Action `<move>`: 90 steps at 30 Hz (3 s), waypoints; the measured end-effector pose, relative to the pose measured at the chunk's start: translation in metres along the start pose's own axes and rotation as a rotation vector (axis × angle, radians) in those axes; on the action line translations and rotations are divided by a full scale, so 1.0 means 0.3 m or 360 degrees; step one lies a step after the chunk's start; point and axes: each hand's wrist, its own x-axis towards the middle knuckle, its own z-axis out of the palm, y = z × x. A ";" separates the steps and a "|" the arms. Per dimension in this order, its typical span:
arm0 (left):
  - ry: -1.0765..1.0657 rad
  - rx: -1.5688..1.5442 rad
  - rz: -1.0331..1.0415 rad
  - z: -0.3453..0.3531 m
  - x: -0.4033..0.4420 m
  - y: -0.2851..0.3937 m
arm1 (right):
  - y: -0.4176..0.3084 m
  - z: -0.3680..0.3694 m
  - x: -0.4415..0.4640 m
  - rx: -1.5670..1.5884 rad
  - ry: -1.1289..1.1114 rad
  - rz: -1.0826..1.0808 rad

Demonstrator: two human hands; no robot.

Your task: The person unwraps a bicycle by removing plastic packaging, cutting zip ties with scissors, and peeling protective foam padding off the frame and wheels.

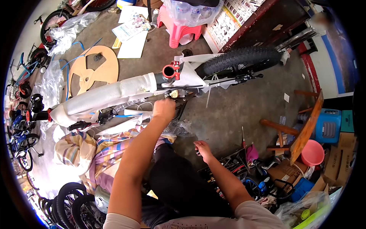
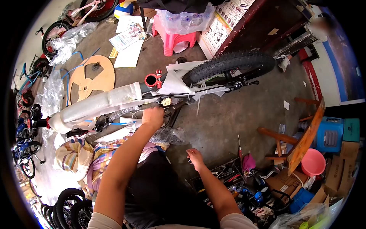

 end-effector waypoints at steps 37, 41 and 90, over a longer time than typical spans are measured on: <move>0.0801 -0.1419 -0.1385 0.301 -1.328 -0.057 | -0.127 -0.106 0.356 -0.1029 0.0654 -0.0566; 0.0699 -0.1391 -0.1372 0.331 -1.322 -0.065 | -0.208 -0.080 0.216 -0.1823 0.0715 -0.0961; 0.1807 0.0561 -0.0805 -0.843 -0.752 -0.923 | -0.827 0.816 -0.169 0.1262 -0.0838 -0.1259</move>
